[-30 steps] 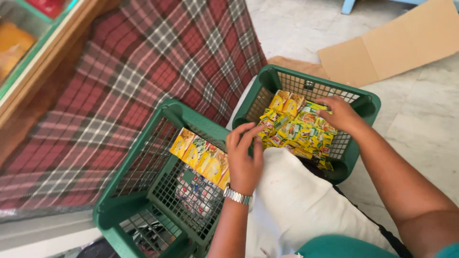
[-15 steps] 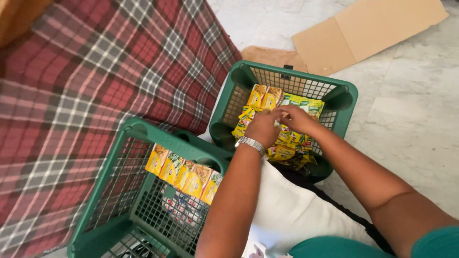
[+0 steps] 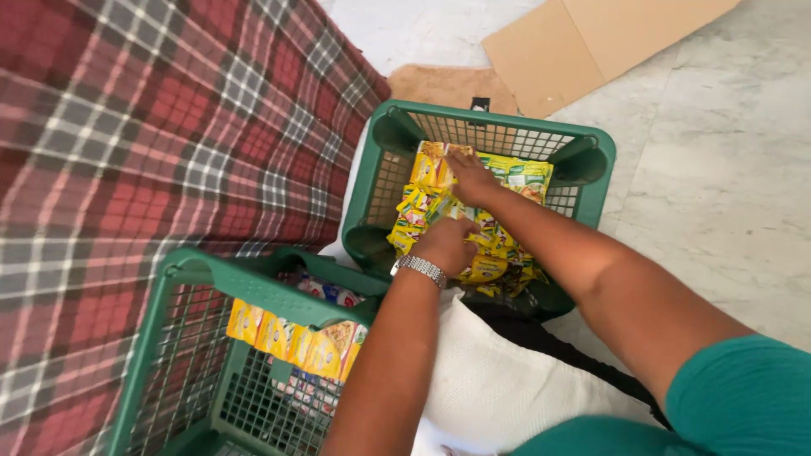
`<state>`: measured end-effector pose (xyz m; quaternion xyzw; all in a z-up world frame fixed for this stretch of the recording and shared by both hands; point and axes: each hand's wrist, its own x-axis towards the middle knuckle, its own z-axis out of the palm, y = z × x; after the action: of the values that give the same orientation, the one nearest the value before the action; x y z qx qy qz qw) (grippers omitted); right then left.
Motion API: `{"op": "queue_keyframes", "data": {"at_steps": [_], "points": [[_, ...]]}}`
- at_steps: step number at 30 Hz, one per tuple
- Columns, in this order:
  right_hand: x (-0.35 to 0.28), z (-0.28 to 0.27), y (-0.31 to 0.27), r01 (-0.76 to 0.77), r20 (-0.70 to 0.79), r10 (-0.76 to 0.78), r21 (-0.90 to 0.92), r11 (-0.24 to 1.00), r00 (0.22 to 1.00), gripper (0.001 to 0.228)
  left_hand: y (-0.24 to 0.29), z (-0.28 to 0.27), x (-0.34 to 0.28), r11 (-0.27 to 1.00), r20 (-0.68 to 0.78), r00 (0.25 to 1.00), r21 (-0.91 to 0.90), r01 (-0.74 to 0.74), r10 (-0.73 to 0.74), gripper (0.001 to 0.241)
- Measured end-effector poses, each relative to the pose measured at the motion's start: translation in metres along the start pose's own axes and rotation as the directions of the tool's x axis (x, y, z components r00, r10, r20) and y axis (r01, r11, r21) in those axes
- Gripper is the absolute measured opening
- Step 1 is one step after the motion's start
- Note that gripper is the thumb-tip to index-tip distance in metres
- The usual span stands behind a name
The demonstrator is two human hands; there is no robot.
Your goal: Sorting and organizing small food seasoning packets into green plastic crates.
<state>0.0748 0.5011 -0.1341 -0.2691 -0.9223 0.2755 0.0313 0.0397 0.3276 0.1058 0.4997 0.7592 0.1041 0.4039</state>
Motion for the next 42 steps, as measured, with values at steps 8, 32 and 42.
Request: {"op": "queue_keyframes", "data": {"at_steps": [8, 32, 42], "points": [[-0.048, 0.008, -0.012, -0.322, -0.090, 0.325, 0.054, 0.945, 0.941, 0.066, -0.024, 0.009, 0.049, 0.974, -0.171, 0.966, 0.155, -0.167, 0.193, 0.045], [-0.050, -0.006, -0.014, -0.268, -0.015, 0.317, 0.496, 0.826, 0.948, 0.051, -0.041, 0.010, 0.042, 0.977, -0.111, 0.978, 0.101, 0.188, -0.177, 0.063], [-0.088, -0.051, -0.042, -0.145, 0.184, 0.068, 0.449, 0.882, 0.981, 0.037, -0.074, 0.037, 0.068, 0.971, -0.126, 0.989, 0.217, 0.104, -0.078, 0.069]]}}
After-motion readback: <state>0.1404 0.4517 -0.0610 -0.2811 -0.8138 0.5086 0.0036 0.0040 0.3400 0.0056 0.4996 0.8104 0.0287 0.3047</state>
